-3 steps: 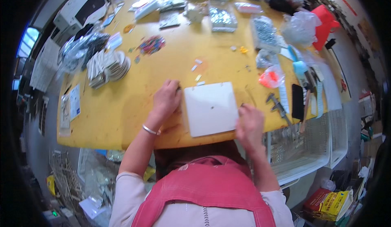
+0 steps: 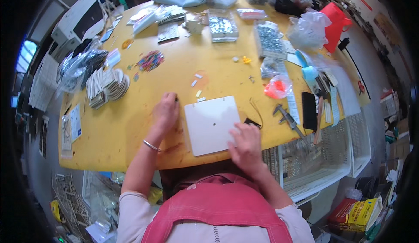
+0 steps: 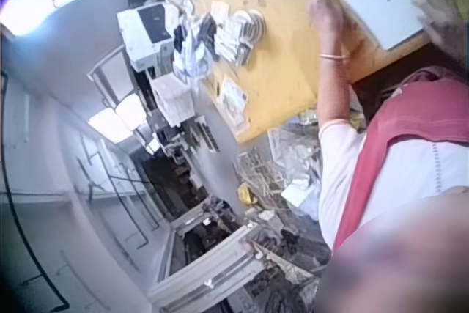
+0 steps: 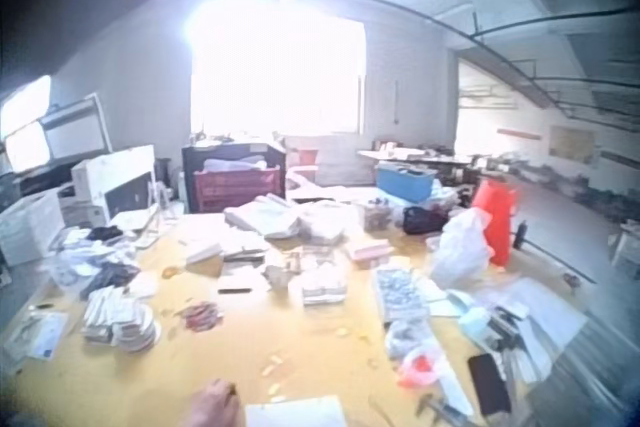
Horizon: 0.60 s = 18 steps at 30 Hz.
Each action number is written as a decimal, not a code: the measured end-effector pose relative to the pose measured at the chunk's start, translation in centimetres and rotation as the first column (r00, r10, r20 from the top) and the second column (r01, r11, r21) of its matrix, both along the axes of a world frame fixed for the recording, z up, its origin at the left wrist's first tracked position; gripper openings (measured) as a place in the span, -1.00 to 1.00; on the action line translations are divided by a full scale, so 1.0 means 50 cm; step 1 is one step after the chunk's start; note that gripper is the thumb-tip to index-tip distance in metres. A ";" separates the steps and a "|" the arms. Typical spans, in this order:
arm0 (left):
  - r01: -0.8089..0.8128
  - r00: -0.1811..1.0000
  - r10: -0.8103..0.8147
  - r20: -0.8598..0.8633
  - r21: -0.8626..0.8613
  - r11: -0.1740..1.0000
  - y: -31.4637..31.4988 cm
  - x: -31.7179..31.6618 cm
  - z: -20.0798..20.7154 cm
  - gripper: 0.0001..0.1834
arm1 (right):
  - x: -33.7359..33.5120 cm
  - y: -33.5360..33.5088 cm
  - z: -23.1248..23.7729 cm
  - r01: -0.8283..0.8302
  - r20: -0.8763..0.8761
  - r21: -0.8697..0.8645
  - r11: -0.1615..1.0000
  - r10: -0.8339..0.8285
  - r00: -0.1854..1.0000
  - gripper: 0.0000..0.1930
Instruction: The person assembles small craft kits at a cluttered workbench. They place small components into a clear plastic bag, then arrange multiple white rectangular cards on the table, separating and stacking them into neat piles.
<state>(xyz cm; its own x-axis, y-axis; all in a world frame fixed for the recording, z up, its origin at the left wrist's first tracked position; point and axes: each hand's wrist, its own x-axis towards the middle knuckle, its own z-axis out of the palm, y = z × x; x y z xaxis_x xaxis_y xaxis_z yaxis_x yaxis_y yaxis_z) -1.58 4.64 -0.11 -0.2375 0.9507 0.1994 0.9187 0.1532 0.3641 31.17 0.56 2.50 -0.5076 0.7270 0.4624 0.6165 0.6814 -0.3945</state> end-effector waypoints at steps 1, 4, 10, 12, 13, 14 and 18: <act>-0.017 1.000 0.017 -0.025 0.013 1.000 0.015 -0.004 -0.002 -0.73 | 0.003 -0.003 0.002 -0.018 -0.023 -0.004 1.000 0.017 1.000 -0.61; -0.035 0.998 0.038 -0.046 0.055 0.998 0.066 -0.026 -0.010 -0.73 | 0.036 0.001 0.006 -0.014 -0.049 -0.042 0.999 0.012 0.999 -0.61; 0.027 0.998 -0.020 -0.053 0.127 0.991 0.203 0.012 0.018 -0.71 | 0.095 0.040 -0.004 0.116 -0.148 -0.065 0.991 -0.124 0.981 -0.64; 0.123 0.988 -0.142 0.057 0.260 0.958 0.236 0.073 0.029 -0.69 | 0.110 0.055 -0.005 0.162 -0.195 -0.083 0.983 -0.175 0.965 -0.65; 0.215 0.964 -0.242 0.114 0.208 0.954 0.246 0.110 0.034 -0.68 | 0.114 0.063 -0.005 0.174 -0.212 -0.090 0.981 -0.189 0.959 -0.68; 0.306 0.924 -0.333 0.187 0.159 0.939 0.255 0.153 0.039 -0.66 | 0.118 0.075 -0.005 0.178 -0.219 -0.087 0.980 -0.193 0.956 -0.68; 0.483 0.855 -0.456 0.246 -0.055 0.874 0.281 0.287 0.049 -0.64 | 0.131 0.103 -0.015 0.209 -0.247 -0.084 0.974 -0.224 0.943 -0.72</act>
